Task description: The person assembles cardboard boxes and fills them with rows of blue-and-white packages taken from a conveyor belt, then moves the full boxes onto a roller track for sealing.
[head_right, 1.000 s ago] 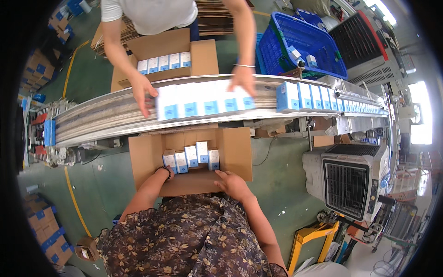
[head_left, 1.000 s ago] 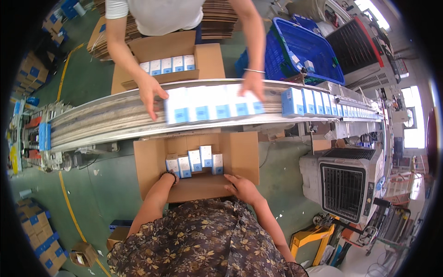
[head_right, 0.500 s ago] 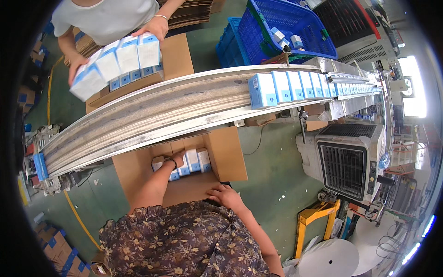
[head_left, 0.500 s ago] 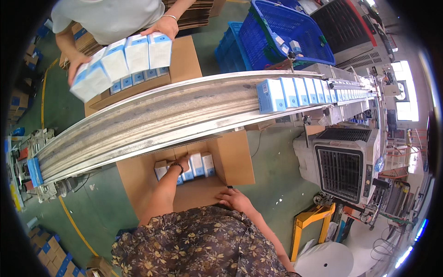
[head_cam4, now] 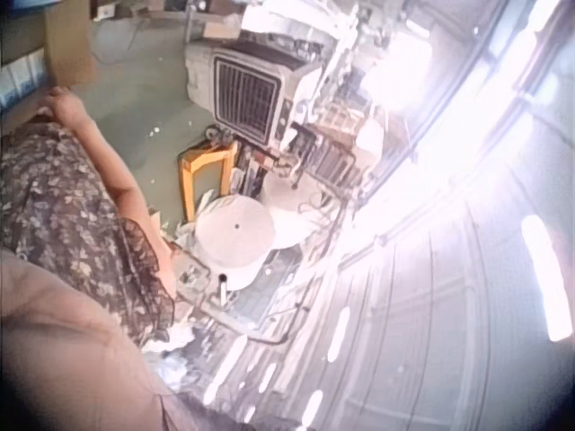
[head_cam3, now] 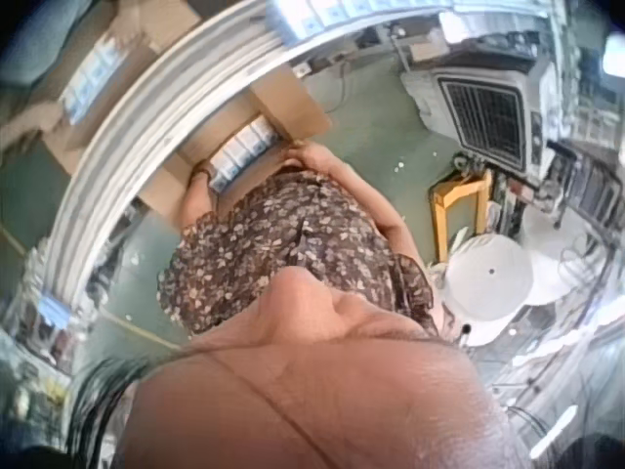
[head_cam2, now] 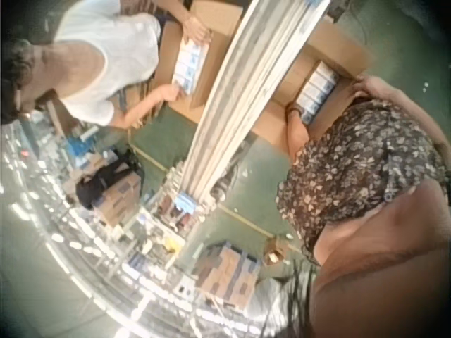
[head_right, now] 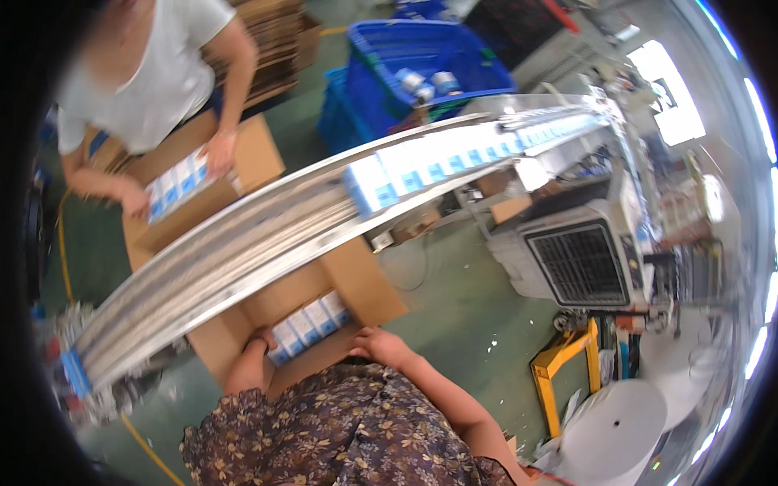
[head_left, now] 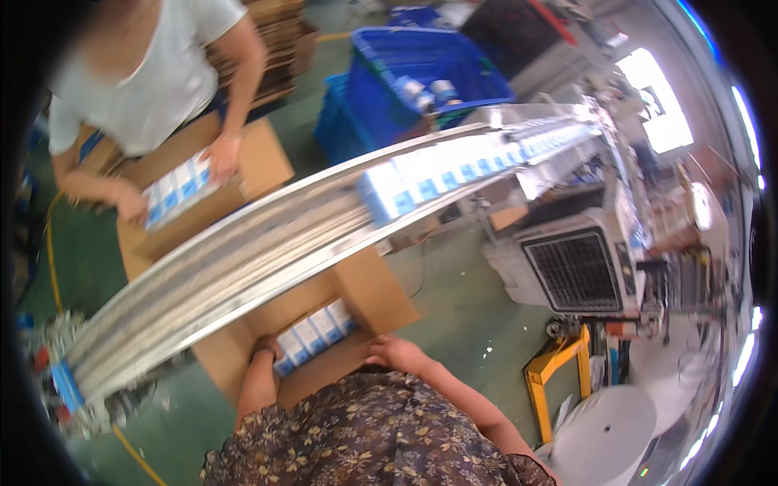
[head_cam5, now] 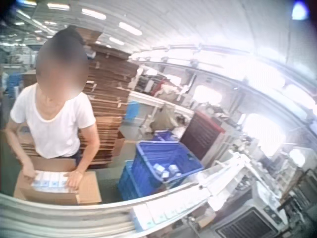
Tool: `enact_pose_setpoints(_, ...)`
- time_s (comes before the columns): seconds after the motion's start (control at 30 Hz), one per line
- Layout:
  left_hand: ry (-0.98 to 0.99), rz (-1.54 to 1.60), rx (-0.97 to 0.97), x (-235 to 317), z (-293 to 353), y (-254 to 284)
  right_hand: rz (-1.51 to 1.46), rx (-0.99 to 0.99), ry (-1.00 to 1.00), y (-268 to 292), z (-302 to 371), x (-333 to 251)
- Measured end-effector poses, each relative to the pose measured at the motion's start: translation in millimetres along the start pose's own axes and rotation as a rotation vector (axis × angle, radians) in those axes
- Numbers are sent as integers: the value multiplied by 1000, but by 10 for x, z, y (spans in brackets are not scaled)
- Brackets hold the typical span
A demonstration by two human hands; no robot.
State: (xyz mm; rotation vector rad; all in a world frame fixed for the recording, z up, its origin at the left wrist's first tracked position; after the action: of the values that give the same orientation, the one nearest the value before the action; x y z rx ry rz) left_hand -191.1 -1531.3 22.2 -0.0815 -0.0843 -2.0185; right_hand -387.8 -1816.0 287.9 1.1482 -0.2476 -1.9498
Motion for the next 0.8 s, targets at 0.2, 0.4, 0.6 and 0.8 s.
enact_pose_setpoints(0.2,26,-99,394,256,198,0,-68,63,24,466,294,88)
enact_pose_setpoints(0.4,-285,100,316,560,765,188,51,489,-117,1469,486,1137)
enact_pose_setpoints(0.6,-381,136,449,969,1123,170,75,1194,-46,2770,738,1857)
enact_pose_setpoints(0.8,-369,159,431,1324,1535,127,133,1626,-220,3608,867,2891)
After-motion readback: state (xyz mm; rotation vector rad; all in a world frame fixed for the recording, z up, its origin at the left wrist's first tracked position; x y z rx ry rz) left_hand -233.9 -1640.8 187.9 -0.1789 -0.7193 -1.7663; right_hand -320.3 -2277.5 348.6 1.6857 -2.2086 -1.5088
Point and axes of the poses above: each hand's wrist, its own z-axis away from the middle knuckle, its own y-axis out of the back of the hand, x = y × z, the point moved 4 cm from there along -z, towards the middle knuckle, and after that the axes turned 14 degrees about -x, right-handed, at the moved point
